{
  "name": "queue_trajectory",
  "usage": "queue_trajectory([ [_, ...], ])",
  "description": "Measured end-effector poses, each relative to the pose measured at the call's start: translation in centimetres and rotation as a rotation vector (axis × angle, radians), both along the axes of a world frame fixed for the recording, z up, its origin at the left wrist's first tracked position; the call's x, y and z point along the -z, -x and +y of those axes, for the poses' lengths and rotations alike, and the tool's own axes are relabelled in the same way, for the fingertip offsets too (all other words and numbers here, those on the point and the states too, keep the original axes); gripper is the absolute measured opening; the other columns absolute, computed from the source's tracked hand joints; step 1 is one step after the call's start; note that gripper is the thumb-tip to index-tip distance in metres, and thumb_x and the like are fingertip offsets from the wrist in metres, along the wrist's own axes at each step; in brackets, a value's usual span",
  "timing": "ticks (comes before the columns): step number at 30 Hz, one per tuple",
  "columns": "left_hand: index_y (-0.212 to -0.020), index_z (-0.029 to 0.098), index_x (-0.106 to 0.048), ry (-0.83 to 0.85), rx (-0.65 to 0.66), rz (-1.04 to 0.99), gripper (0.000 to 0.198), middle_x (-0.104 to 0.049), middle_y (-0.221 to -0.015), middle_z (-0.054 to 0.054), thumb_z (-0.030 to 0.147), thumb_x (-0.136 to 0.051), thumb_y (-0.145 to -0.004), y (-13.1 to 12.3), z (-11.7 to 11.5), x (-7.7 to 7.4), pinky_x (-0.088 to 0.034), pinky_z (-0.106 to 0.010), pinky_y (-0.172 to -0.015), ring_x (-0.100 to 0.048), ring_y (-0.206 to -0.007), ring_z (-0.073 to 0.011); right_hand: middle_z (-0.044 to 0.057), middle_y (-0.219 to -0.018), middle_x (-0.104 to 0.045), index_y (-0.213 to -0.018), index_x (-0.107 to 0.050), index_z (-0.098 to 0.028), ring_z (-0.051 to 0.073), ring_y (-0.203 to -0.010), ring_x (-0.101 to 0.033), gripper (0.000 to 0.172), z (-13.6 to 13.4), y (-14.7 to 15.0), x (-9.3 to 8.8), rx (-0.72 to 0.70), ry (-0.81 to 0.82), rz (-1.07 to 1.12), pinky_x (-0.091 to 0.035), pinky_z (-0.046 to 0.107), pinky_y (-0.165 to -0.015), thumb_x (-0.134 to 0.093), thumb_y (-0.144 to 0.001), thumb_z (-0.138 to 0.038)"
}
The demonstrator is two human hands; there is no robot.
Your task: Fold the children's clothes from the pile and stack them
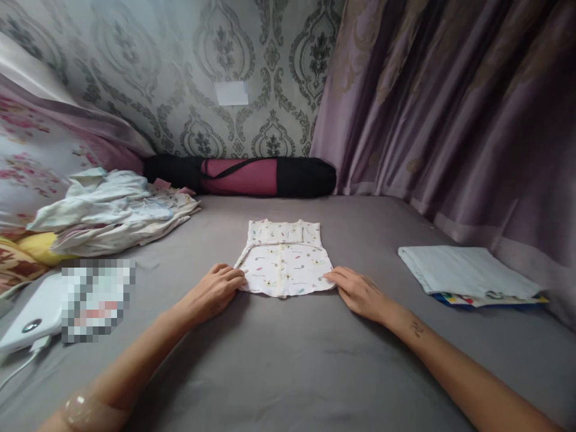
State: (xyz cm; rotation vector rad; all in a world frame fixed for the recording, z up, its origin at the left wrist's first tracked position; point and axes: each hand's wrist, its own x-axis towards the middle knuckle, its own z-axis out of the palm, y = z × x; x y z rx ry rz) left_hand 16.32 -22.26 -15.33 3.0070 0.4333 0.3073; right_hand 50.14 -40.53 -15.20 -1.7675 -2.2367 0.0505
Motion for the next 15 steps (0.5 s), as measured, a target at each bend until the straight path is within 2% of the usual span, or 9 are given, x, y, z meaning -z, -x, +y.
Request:
queue_trajectory([
  [4,-0.108,0.024,-0.059,0.004,-0.008,-0.002,0.037,-0.063,-0.108,-0.006,0.007,-0.035,-0.085,-0.4,0.2,-0.3,-0.035,-0.037,-0.092,-0.057,-0.099,-0.0207,0.008,-0.1,-0.062,-0.1,-0.065,-0.022,0.02,-0.093,-0.058,0.027,0.5,-0.3,-0.1,-0.006,-0.029,0.053,-0.049,0.035,-0.081,-0.042,-0.089,-0.012],
  [8,-0.121,0.029,-0.054,0.056,0.055,0.016,0.049,-0.059,-0.125,-0.004,0.005,-0.039,-0.082,-0.1,0.9,-0.9,-0.031,-0.038,-0.099,-0.049,-0.119,-0.0217,0.008,-0.115,-0.063,-0.093,-0.066,-0.023,0.022,-0.109,-0.056,0.025,1.0,-0.6,0.1,-0.012,-0.055,0.165,-0.045,0.039,-0.094,-0.047,-0.084,-0.01],
  [12,-0.128,0.032,-0.051,0.144,0.124,0.03,0.054,-0.059,-0.128,-0.002,0.007,-0.038,-0.082,0.5,2.4,-0.6,-0.027,-0.039,-0.106,-0.054,-0.116,-0.0185,0.004,-0.115,-0.066,-0.091,-0.065,-0.024,0.019,-0.111,-0.058,0.024,1.7,-0.7,-0.2,-0.004,0.008,0.301,-0.039,0.039,-0.104,-0.046,-0.082,-0.011],
  [15,-0.123,0.03,-0.055,0.212,0.096,-0.012,0.044,-0.062,-0.123,-0.004,0.012,-0.038,-0.086,0.8,3.3,-0.1,-0.033,-0.038,-0.103,-0.056,-0.113,-0.0186,0.003,-0.107,-0.069,-0.091,-0.064,-0.024,0.018,-0.102,-0.062,0.021,2.4,-0.8,-0.6,0.027,0.044,0.414,-0.042,0.038,-0.099,-0.046,-0.084,-0.016],
])
